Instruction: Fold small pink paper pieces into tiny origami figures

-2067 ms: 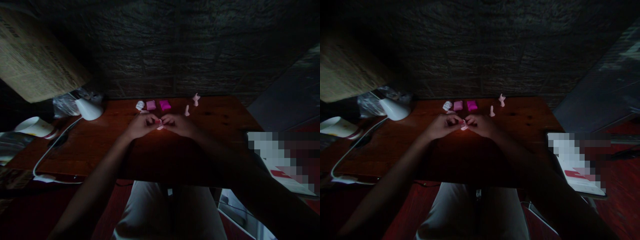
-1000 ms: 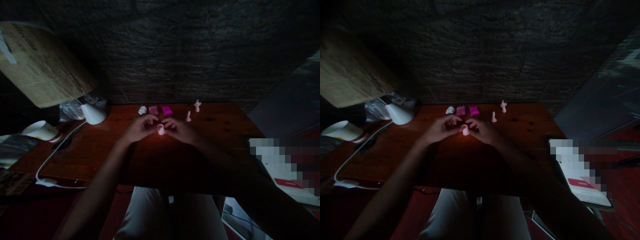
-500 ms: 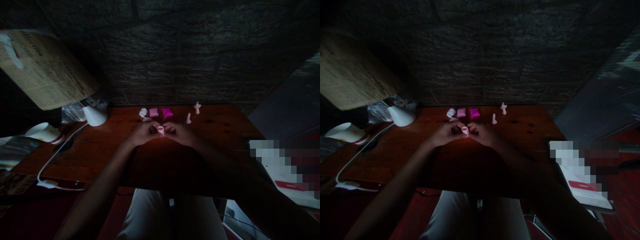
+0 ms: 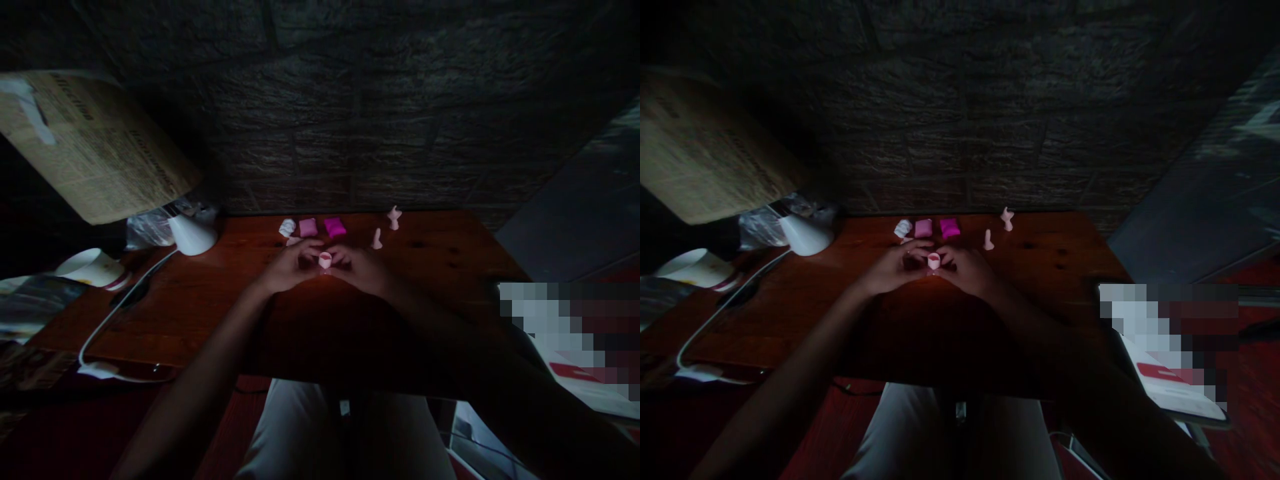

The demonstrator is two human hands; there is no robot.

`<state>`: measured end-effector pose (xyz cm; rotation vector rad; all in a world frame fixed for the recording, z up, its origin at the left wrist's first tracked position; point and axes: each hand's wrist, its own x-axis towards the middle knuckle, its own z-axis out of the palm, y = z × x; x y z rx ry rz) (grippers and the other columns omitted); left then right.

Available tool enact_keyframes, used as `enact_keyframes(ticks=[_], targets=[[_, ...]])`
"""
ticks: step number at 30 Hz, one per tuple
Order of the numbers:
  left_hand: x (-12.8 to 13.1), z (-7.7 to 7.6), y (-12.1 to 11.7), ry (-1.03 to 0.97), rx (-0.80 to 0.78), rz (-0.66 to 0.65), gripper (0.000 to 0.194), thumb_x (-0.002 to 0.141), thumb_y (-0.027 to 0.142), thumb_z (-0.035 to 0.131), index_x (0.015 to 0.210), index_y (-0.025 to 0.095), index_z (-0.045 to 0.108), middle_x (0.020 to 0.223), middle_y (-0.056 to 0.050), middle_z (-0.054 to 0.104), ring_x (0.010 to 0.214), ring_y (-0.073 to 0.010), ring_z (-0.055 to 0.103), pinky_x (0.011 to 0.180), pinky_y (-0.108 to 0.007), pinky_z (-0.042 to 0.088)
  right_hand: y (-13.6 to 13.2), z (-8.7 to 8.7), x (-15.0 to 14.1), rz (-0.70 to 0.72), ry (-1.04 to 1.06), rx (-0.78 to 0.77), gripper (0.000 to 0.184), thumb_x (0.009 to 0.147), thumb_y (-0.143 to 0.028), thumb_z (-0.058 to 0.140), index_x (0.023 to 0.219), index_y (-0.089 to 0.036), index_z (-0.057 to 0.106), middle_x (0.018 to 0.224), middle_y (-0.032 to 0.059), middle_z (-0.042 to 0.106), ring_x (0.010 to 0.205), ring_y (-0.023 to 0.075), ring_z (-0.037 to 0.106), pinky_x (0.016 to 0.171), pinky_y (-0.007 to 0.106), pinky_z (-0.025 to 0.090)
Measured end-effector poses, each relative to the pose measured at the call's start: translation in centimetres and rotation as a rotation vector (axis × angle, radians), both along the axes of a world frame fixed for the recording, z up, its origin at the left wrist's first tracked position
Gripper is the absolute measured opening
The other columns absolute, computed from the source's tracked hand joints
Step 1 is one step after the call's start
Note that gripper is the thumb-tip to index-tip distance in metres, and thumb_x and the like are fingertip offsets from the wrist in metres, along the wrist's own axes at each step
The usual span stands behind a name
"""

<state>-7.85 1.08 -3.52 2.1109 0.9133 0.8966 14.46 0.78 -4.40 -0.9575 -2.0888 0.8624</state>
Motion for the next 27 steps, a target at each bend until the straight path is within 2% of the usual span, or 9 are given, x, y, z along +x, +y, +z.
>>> enact_keyframes(ticks=[2, 5, 11, 19, 27], targets=[[0.1, -0.2, 0.0, 0.0, -0.002, -0.01, 0.06, 0.081, 0.03, 0.08, 0.134, 0.015, 0.056, 0.11, -0.011, 0.078, 0.103, -0.0226, 0.073, 0.095, -0.039, 0.055, 0.0, 0.1, 0.2, -0.004, -0.012, 0.011, 0.032, 0.086, -0.019, 0.076, 0.117, -0.021, 0.068, 0.099, 0.0062, 0.079, 0.087, 0.0199, 0.075, 0.078, 0.032, 0.055], [0.4, -0.5, 0.0, -0.027, -0.021, 0.003, 0.06, 0.08, 0.032, 0.082, 0.131, 0.014, 0.056, 0.109, -0.011, 0.078, 0.103, -0.0235, 0.074, 0.096, -0.04, 0.055, 0.0, 0.3, 0.6, -0.006, -0.01, 0.032, 0.04, 0.085, -0.017, 0.075, 0.123, -0.022, 0.066, 0.099, 0.0057, 0.079, 0.085, 0.0195, 0.074, 0.078, 0.033, 0.054], [0.8, -0.6, 0.1, -0.045, -0.03, -0.011, 0.042, 0.08, 0.027, 0.081, 0.118, 0.016, 0.065, 0.106, -0.009, 0.079, 0.1, -0.022, 0.074, 0.094, -0.038, 0.056, 0.0, 0.9, 1.2, 0.124, -0.009, 0.089, 0.016, 0.095, -0.017, 0.063, 0.108, -0.022, 0.072, 0.104, 0.0046, 0.078, 0.093, 0.0181, 0.073, 0.085, 0.031, 0.052], [0.7, -0.3, 0.1, 0.016, 0.029, -0.016, 0.024, 0.083, 0.028, 0.079, 0.103, 0.016, 0.073, 0.105, -0.008, 0.078, 0.096, -0.0191, 0.071, 0.091, -0.036, 0.055, 0.1, 1.5, 1.3, 0.119, -0.104, 0.164, 0.017, 0.096, -0.017, 0.063, 0.108, -0.021, 0.075, 0.105, 0.0052, 0.08, 0.093, 0.0184, 0.074, 0.082, 0.031, 0.051], [0.7, -0.3, 0.1, 0.017, 0.021, 0.007, 0.025, 0.081, 0.028, 0.08, 0.103, 0.017, 0.075, 0.102, -0.007, 0.078, 0.093, -0.0184, 0.07, 0.089, -0.034, 0.055, 0.0, 1.7, 1.2, 0.114, -0.129, 0.14, 0.017, 0.096, -0.019, 0.062, 0.106, -0.021, 0.077, 0.105, 0.0058, 0.08, 0.094, 0.0187, 0.073, 0.083, 0.031, 0.05]])
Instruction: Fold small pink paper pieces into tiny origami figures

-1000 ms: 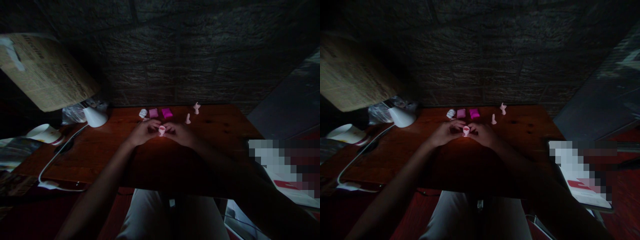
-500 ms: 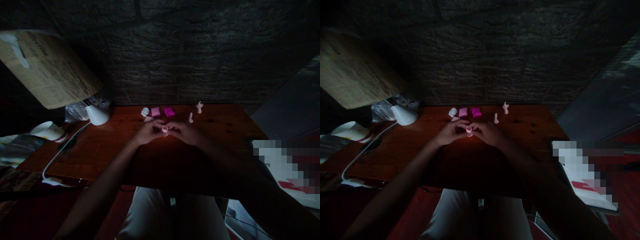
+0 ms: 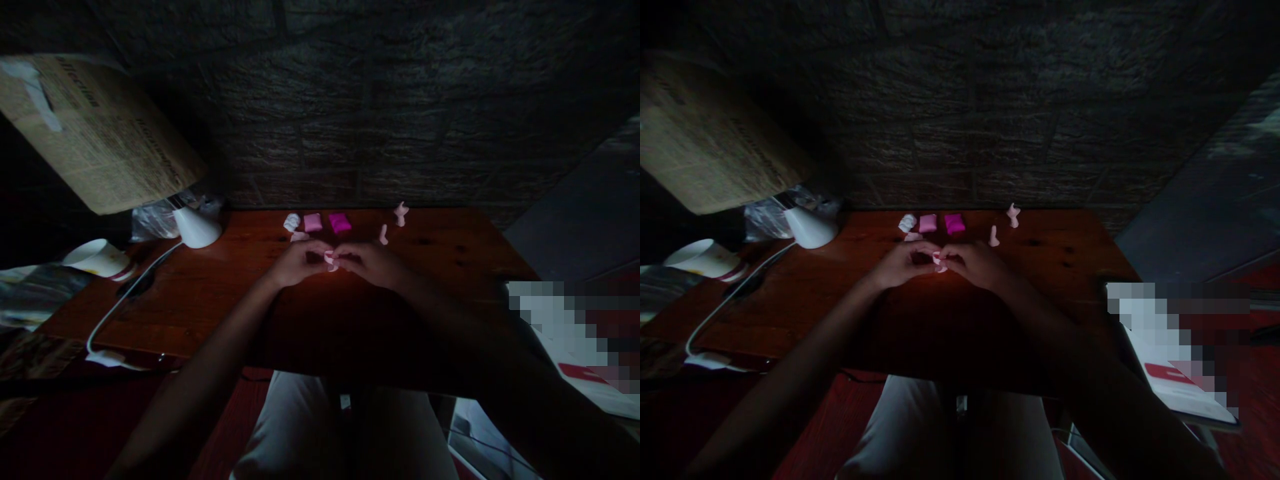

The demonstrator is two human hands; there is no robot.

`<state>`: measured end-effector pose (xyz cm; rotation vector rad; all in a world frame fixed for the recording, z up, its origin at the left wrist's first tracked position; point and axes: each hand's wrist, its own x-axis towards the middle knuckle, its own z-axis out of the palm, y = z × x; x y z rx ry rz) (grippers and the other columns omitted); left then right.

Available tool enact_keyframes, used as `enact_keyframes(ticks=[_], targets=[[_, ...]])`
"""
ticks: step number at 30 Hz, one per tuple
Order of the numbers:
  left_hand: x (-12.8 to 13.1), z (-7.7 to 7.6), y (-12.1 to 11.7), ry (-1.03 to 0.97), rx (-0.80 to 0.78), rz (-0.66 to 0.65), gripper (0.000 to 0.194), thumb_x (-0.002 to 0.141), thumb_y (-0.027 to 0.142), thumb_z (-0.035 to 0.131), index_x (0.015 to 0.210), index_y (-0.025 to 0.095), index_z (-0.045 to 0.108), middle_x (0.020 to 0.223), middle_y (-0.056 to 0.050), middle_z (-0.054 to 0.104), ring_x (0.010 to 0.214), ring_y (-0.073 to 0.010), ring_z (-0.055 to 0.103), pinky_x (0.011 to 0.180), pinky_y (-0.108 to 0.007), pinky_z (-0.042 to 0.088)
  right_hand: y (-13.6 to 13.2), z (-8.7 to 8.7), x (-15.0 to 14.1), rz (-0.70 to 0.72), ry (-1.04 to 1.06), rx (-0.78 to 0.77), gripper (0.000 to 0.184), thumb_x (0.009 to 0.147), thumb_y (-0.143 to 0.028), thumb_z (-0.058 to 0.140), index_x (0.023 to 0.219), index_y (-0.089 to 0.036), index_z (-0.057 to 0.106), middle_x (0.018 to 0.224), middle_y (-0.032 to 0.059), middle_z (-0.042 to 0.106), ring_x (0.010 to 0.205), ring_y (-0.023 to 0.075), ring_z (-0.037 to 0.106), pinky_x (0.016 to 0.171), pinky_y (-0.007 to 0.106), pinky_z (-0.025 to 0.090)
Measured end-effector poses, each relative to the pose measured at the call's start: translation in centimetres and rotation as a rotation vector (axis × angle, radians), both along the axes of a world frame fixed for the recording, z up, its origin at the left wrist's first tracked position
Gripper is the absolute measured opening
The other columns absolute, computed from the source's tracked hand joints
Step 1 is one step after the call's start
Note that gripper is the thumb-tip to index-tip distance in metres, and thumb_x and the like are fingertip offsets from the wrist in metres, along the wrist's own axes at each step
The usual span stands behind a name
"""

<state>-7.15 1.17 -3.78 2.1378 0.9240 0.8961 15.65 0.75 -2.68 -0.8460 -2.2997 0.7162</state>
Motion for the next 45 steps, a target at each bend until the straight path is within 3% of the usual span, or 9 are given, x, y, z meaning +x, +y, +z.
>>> enact_keyframes(ticks=[12, 18, 25, 32, 45], targets=[[-0.1, -0.1, 0.0, -0.002, -0.038, -0.006, 0.026, 0.08, 0.025, 0.079, 0.104, 0.017, 0.074, 0.101, -0.007, 0.077, 0.087, -0.0176, 0.069, 0.082, -0.033, 0.054, 0.0, -0.4, -0.2, -0.038, -0.007, -0.004, 0.017, 0.098, -0.022, 0.059, 0.1, -0.02, 0.075, 0.091, 0.0039, 0.077, 0.08, 0.0168, 0.069, 0.075, 0.03, 0.047], [-0.1, 0.0, 0.0, -0.001, -0.081, -0.03, 0.023, 0.081, 0.025, 0.078, 0.101, 0.016, 0.073, 0.095, -0.006, 0.075, 0.081, -0.0164, 0.067, 0.077, -0.031, 0.053, -0.2, -0.5, -0.7, -0.062, 0.041, -0.013, 0.016, 0.096, -0.028, 0.063, 0.103, -0.021, 0.076, 0.101, 0.0061, 0.077, 0.089, 0.0187, 0.07, 0.08, 0.031, 0.049], [-0.1, -0.1, 0.1, 0.005, -0.068, -0.039, 0.02, 0.082, 0.022, 0.076, 0.1, 0.015, 0.071, 0.095, -0.005, 0.075, 0.083, -0.0159, 0.068, 0.08, -0.03, 0.054, -0.4, -0.6, -2.1, -0.196, -0.038, 0.051, 0.009, 0.09, -0.024, 0.071, 0.092, -0.02, 0.079, 0.079, 0.0026, 0.069, 0.07, 0.0152, 0.061, 0.067, 0.029, 0.042], [-0.1, 0.0, 0.1, -0.021, -0.072, -0.094, 0.017, 0.083, 0.021, 0.074, 0.099, 0.017, 0.071, 0.099, -0.006, 0.075, 0.09, -0.0182, 0.069, 0.085, -0.035, 0.054, -0.6, -0.7, -2.4, -0.209, -0.014, 0.05, 0.013, 0.092, -0.022, 0.067, 0.089, -0.02, 0.079, 0.079, 0.0031, 0.07, 0.069, 0.0148, 0.06, 0.067, 0.03, 0.042], [-0.1, -0.1, 0.2, -0.005, -0.065, -0.081, 0.019, 0.082, 0.027, 0.072, 0.1, 0.019, 0.07, 0.099, -0.005, 0.076, 0.088, -0.0178, 0.068, 0.082, -0.033, 0.052, -0.7, -0.8, -2.5, -0.203, -0.029, 0.097, 0.013, 0.092, -0.023, 0.065, 0.089, -0.021, 0.077, 0.081, 0.0034, 0.069, 0.069, 0.0152, 0.061, 0.066, 0.03, 0.042]])
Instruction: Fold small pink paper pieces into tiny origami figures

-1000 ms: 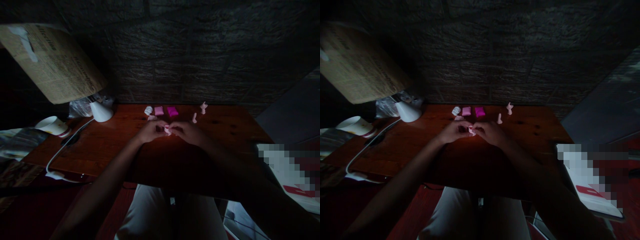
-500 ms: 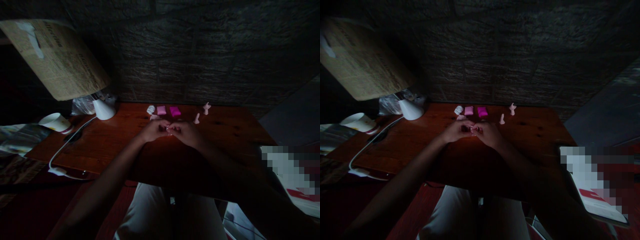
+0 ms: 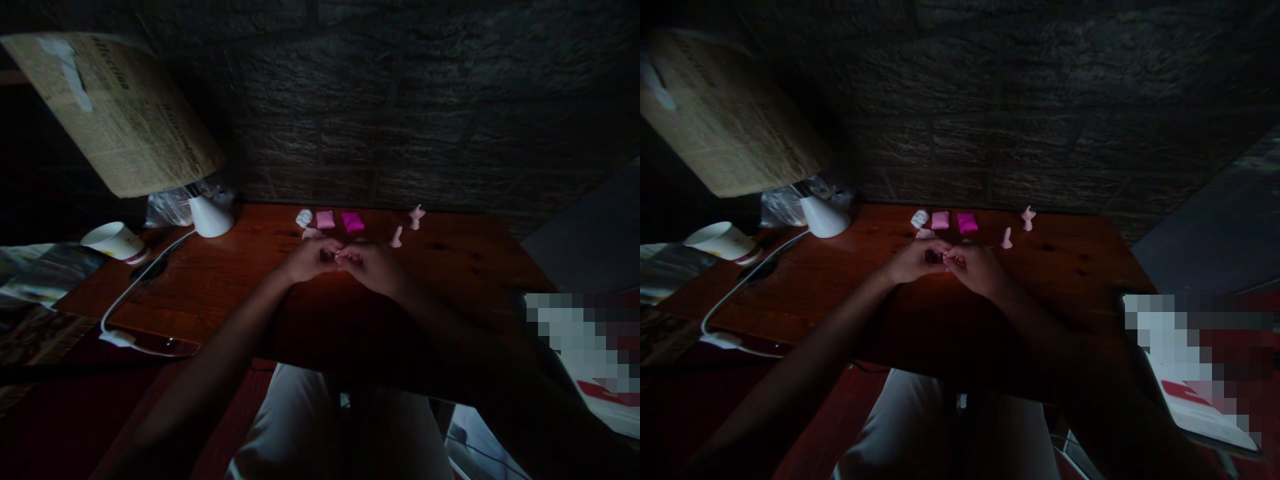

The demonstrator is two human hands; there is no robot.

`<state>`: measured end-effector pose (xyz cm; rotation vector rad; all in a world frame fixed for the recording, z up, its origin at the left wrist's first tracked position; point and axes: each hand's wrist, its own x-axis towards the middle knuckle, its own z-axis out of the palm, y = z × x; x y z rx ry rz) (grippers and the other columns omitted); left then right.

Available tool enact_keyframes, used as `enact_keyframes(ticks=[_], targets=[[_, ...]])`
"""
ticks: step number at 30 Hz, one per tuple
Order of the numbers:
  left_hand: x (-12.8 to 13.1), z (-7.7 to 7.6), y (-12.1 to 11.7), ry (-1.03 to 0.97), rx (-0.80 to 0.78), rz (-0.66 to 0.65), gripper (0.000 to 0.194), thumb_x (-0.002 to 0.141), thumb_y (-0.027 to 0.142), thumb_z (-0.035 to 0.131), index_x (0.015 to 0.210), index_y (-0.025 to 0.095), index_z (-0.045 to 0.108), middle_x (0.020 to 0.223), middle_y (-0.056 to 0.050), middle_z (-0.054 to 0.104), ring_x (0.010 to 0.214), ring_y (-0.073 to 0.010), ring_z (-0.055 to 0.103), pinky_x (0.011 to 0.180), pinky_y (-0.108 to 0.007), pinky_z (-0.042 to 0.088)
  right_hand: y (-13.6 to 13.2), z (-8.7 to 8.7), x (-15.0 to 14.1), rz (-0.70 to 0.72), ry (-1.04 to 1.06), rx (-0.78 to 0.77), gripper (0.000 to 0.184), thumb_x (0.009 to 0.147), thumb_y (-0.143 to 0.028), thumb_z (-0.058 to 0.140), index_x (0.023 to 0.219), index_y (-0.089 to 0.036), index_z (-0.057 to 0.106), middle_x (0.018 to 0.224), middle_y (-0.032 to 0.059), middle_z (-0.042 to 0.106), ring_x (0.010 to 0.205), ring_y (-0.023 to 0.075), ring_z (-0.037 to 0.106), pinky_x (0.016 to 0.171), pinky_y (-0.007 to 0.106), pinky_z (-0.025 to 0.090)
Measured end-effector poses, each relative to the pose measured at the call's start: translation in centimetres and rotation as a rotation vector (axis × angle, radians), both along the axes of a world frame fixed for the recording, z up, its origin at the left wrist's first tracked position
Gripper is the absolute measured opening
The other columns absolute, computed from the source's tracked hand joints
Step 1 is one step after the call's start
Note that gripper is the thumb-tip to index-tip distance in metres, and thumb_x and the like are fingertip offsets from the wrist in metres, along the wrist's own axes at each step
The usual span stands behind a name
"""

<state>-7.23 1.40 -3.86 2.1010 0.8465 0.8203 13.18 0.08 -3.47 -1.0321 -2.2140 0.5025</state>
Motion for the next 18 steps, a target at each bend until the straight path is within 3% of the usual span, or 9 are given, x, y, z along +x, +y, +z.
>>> enact_keyframes(ticks=[9, 18], targets=[[-1.0, -0.3, 0.2, -0.052, -0.179, -0.045, 0.041, 0.076, 0.024, 0.079, 0.115, 0.018, 0.066, 0.102, -0.006, 0.075, 0.081, -0.0149, 0.066, 0.075, -0.031, 0.052, -0.2, 0.3, 0.2, 0.033, -0.067, -0.061, 0.015, 0.085, -0.021, 0.067, 0.096, -0.022, 0.077, 0.086, 0.0043, 0.075, 0.068, 0.0169, 0.063, 0.065, 0.031, 0.042], [-1.2, -0.7, 0.3, -0.101, -0.188, -0.03, 0.049, 0.072, 0.019, 0.084, 0.118, 0.018, 0.067, 0.098, -0.004, 0.072, 0.083, -0.0148, 0.066, 0.076, -0.031, 0.054, -0.1, -0.2, 0.8, 0.03, 0.017, -0.124, 0.014, 0.087, -0.024, 0.066, 0.097, -0.022, 0.075, 0.066, -0.0017, 0.066, 0.057, 0.0127, 0.054, 0.057, 0.028, 0.036]])
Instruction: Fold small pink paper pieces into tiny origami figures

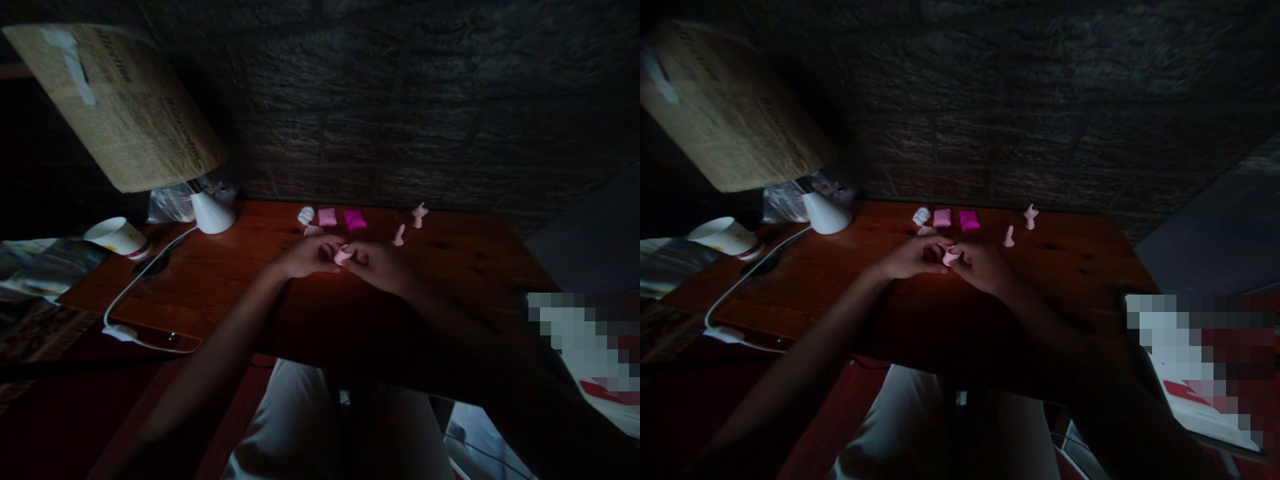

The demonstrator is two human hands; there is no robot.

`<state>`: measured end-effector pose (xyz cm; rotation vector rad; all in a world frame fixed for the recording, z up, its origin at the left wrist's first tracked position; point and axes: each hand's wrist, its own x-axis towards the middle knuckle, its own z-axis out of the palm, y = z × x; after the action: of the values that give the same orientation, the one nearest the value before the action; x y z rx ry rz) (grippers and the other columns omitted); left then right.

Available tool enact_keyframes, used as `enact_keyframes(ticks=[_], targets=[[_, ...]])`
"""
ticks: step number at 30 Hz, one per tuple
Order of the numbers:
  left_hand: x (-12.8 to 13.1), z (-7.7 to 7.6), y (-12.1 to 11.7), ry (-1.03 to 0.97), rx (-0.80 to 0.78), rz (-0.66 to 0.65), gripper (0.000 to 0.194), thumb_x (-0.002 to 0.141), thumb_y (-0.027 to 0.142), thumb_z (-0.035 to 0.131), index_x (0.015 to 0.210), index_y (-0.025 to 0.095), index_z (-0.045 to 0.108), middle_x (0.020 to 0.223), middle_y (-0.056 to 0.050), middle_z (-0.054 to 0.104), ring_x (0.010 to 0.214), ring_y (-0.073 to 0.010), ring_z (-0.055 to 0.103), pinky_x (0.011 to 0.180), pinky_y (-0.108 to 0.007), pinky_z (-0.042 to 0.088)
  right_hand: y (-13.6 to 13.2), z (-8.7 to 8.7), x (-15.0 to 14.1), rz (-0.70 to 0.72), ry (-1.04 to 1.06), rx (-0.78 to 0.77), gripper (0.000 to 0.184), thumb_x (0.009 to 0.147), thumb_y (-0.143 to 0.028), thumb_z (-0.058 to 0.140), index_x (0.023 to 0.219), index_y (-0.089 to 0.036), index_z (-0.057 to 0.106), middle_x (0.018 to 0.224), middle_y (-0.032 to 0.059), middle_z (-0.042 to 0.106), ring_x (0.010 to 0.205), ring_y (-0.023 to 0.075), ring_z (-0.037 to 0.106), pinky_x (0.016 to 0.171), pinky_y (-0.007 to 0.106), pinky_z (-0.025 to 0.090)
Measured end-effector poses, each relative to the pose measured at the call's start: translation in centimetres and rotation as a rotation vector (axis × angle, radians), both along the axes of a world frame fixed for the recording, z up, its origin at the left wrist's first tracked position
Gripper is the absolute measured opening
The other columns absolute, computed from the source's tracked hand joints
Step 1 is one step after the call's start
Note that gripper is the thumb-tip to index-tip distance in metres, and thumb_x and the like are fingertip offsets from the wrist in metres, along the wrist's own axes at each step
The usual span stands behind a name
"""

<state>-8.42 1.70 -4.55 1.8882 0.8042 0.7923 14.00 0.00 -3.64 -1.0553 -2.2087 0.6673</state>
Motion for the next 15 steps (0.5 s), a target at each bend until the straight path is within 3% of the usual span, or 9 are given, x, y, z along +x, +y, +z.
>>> enact_keyframes(ticks=[4, 6, 11, 15], targets=[[0.4, 1.1, -0.6, -0.097, -0.094, 0.013, 0.06, 0.068, 0.016, 0.087, 0.124, 0.017, 0.065, 0.12, -0.01, 0.072, 0.098, -0.0181, 0.07, 0.085, -0.033, 0.057, 0.3, 0.3, 0.7, 0.017, 0.169, -0.17, 0.02, 0.088, -0.035, 0.067, 0.099, -0.02, 0.074, 0.081, 0.0025, 0.072, 0.07, 0.0165, 0.063, 0.063, 0.029, 0.043], [0.6, 1.7, -0.9, -0.146, -0.196, -0.014, 0.056, 0.073, 0.017, 0.085, 0.126, 0.016, 0.065, 0.119, -0.011, 0.074, 0.103, -0.0199, 0.071, 0.09, -0.035, 0.057, 0.3, 0.6, 0.9, 0.052, 0.257, -0.259, 0.025, 0.089, -0.041, 0.067, 0.1, -0.02, 0.073, 0.09, 0.0044, 0.074, 0.073, 0.0171, 0.064, 0.064, 0.03, 0.045], [0.6, 2.6, -1.2, -0.262, -0.377, 0.035, 0.037, 0.086, 0.025, 0.078, 0.121, 0.016, 0.072, 0.111, -0.011, 0.078, 0.099, -0.0184, 0.074, 0.089, -0.033, 0.059, 0.2, 1.3, 1.0, 0.062, 0.425, -0.422, 0.027, 0.087, -0.045, 0.07, 0.098, -0.02, 0.072, 0.074, -0.0009, 0.064, 0.058, 0.0122, 0.05, 0.055, 0.027, 0.042], [0.7, 2.7, -1.3, -0.379, -0.478, 0.053, 0.03, 0.087, 0.02, 0.078, 0.117, 0.017, 0.075, 0.113, -0.011, 0.079, 0.103, -0.0197, 0.076, 0.095, -0.035, 0.06, 0.0, 1.5, 1.0, 0.046, 0.459, -0.459, 0.026, 0.087, -0.044, 0.072, 0.097, -0.02, 0.073, 0.073, -0.0008, 0.062, 0.061, 0.0125, 0.051, 0.057, 0.028, 0.044]])
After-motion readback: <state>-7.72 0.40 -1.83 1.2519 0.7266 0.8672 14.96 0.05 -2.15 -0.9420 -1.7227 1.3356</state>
